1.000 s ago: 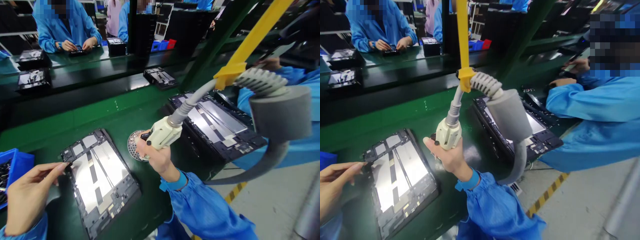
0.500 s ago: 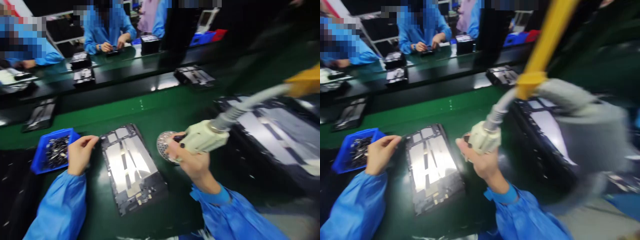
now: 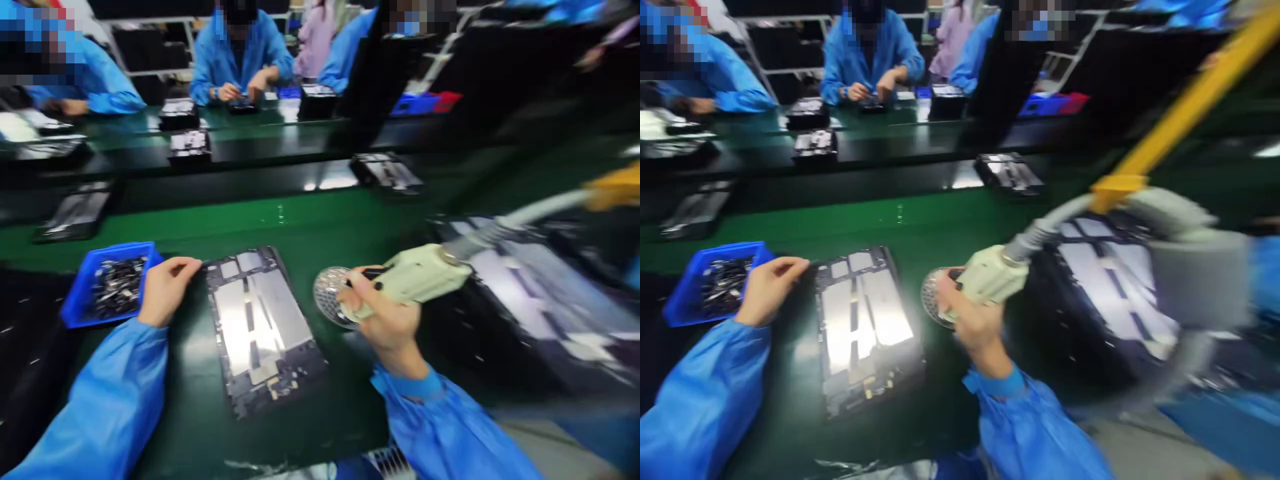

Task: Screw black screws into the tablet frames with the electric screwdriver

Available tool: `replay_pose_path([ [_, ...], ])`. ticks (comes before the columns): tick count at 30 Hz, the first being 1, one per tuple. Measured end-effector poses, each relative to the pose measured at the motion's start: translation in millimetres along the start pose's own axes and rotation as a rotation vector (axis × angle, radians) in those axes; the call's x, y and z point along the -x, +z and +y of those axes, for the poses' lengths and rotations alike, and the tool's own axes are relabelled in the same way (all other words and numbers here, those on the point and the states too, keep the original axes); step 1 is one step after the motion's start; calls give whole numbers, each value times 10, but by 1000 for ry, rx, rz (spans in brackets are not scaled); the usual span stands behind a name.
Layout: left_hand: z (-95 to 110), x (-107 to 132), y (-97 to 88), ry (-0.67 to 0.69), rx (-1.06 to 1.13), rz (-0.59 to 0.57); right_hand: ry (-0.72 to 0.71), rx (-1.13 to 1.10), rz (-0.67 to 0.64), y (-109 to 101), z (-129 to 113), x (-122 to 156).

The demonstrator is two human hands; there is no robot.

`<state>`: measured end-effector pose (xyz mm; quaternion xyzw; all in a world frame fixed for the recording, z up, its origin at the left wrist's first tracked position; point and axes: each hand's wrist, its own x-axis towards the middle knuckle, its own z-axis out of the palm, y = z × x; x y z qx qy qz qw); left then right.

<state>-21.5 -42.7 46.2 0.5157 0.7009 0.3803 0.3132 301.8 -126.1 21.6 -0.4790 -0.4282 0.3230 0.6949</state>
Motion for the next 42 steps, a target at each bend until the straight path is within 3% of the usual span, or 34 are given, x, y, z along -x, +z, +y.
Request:
replay_pose_path([
  [8, 128, 96, -67, -74, -231, 40, 156, -69, 6, 135, -172, -55],
  [11, 112, 159, -68, -37, -285, 56, 188, -50, -19, 172, -280, -65],
  [14, 112, 273, -19, 188, -289, -27, 219, -46, -21, 200, -356, -86],
  [18, 248, 554, 178, 678, -224, -400, 235, -44, -45, 203, -389, -103],
  [21, 400, 762, 412, 990, -215, -594, 244, -60, -57, 190, -393, -103],
  [26, 580, 916, 813, 1235, -398, -730, 247, -93, -22, 185, -435, -115],
  [32, 664, 879, 1106, 1338, -545, -768, 244, -129, 29, 183, -476, -144],
  [42, 659, 884, 1187, 1328, -525, -806, 159, -170, 48, 141, -480, -202],
])
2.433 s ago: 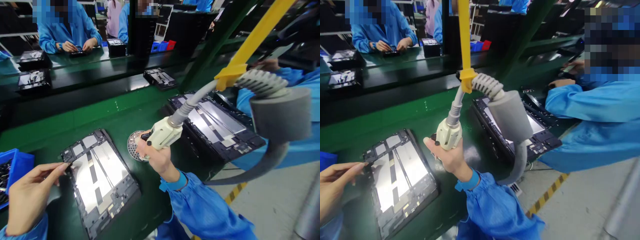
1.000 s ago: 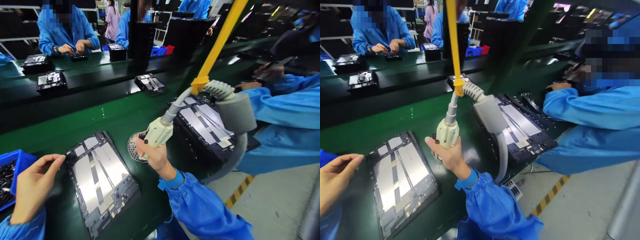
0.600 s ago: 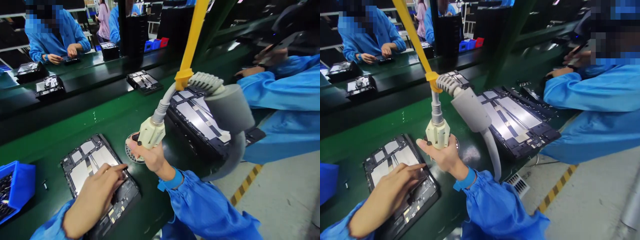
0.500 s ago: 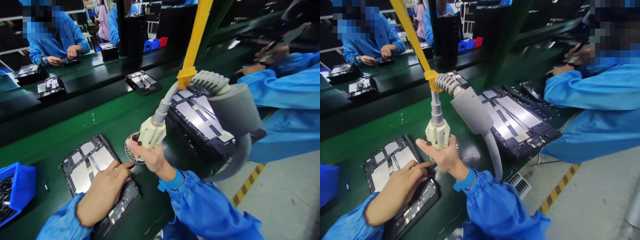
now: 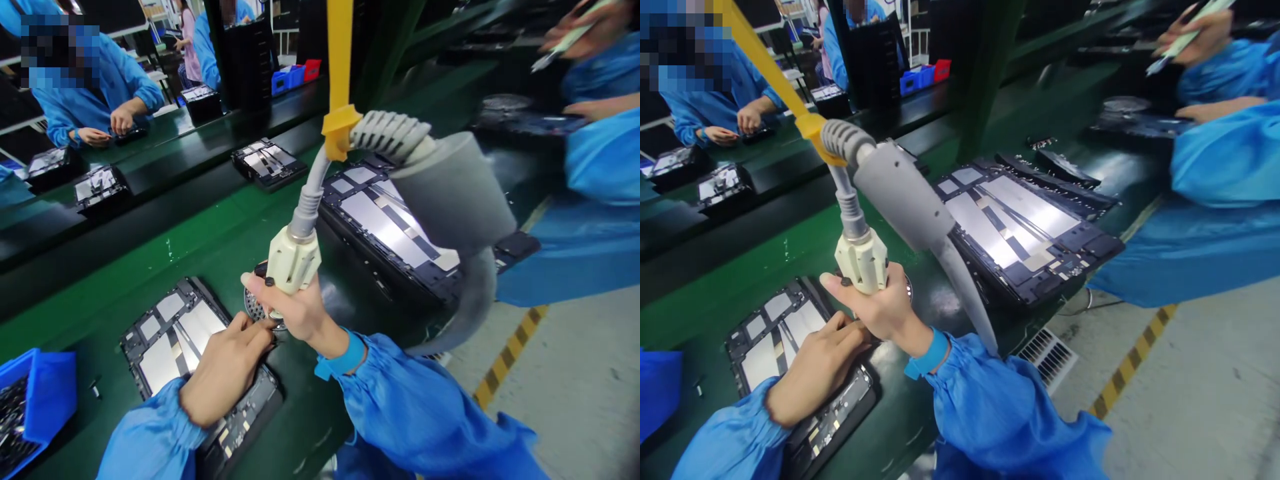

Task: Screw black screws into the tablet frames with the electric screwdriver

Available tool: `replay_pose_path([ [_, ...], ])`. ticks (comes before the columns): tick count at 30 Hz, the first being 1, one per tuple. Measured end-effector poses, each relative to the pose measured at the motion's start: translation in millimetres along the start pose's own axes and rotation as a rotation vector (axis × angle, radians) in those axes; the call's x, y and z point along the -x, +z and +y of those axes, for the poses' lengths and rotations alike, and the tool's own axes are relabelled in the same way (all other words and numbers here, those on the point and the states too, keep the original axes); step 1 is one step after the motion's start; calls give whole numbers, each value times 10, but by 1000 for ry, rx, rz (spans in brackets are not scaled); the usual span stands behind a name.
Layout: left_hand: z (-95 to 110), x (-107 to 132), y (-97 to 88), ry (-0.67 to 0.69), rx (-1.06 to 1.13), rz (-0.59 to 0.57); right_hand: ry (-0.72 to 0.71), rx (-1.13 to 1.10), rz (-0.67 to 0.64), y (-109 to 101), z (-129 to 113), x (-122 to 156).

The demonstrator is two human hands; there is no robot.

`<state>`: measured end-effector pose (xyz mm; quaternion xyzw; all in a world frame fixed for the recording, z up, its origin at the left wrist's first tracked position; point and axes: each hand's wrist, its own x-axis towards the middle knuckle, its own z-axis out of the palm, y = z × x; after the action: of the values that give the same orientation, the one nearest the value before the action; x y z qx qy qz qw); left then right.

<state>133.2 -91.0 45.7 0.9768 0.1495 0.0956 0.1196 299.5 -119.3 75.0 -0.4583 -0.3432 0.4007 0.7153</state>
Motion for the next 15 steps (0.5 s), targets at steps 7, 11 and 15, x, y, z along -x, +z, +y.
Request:
replay_pose_path([
  [7, -76, 38, 19, -116, 163, 1, -58, -21, 25, 4, -1, -11],
  [11, -109, 56, -20, -155, 243, 134, -33, -62, 57, -2, 19, -21],
  [15, -82, -19, -26, -154, 267, 168, 5, -74, 55, 1, 20, -12],
])
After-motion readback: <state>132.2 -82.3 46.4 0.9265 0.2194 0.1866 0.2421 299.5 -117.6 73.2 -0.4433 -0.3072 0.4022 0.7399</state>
